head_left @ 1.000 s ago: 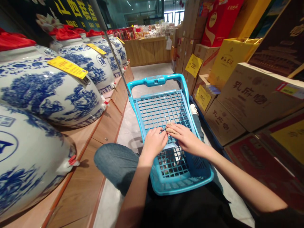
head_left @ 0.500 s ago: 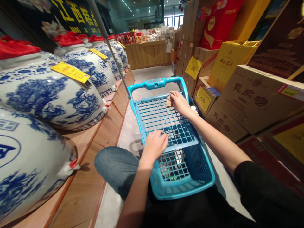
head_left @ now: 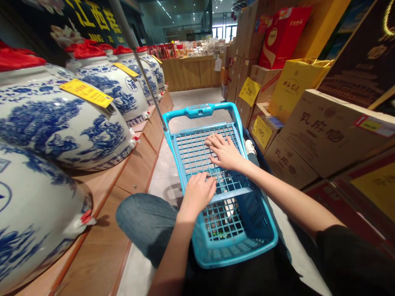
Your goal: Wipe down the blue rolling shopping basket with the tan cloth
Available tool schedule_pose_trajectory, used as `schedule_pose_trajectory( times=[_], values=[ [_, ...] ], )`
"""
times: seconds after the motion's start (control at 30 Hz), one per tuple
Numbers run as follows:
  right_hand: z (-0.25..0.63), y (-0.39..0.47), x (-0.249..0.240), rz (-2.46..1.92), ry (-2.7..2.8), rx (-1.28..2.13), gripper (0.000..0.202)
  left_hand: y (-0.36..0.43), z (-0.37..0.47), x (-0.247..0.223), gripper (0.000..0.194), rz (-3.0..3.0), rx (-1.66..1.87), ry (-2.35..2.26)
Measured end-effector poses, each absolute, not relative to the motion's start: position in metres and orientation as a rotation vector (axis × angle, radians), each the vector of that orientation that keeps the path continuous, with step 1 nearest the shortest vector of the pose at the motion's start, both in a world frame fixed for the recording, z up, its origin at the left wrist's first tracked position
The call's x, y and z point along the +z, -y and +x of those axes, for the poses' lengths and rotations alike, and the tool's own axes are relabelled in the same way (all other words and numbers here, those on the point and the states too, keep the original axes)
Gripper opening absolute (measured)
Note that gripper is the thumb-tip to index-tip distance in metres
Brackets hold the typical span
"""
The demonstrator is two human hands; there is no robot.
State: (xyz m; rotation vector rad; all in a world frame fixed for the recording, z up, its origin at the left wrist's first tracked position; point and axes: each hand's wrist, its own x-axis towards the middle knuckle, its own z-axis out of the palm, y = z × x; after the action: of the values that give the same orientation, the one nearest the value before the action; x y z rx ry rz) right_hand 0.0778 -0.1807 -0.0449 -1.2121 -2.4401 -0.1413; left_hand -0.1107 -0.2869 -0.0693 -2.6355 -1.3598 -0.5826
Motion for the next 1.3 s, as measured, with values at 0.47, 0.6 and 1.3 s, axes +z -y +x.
schedule_pose_trajectory(
  times=[0.47, 0.6, 1.3],
  values=[
    [0.052, 0.176, -0.05, -0.989, 2.485, -0.126, 0.054, 0.285, -0.111, -0.07, 0.024, -2.628, -0.573, 1.37],
    [0.058, 0.159, -0.046, -1.226, 2.394, -0.149, 0.053, 0.285, -0.111, -0.071, 0.023, -2.629, -0.574, 1.359],
    [0.032, 0.151, -0.043, -1.104, 2.361, -0.086, 0.039, 0.284, -0.11, -0.071, 0.022, -2.613, -0.569, 1.378]
  ],
)
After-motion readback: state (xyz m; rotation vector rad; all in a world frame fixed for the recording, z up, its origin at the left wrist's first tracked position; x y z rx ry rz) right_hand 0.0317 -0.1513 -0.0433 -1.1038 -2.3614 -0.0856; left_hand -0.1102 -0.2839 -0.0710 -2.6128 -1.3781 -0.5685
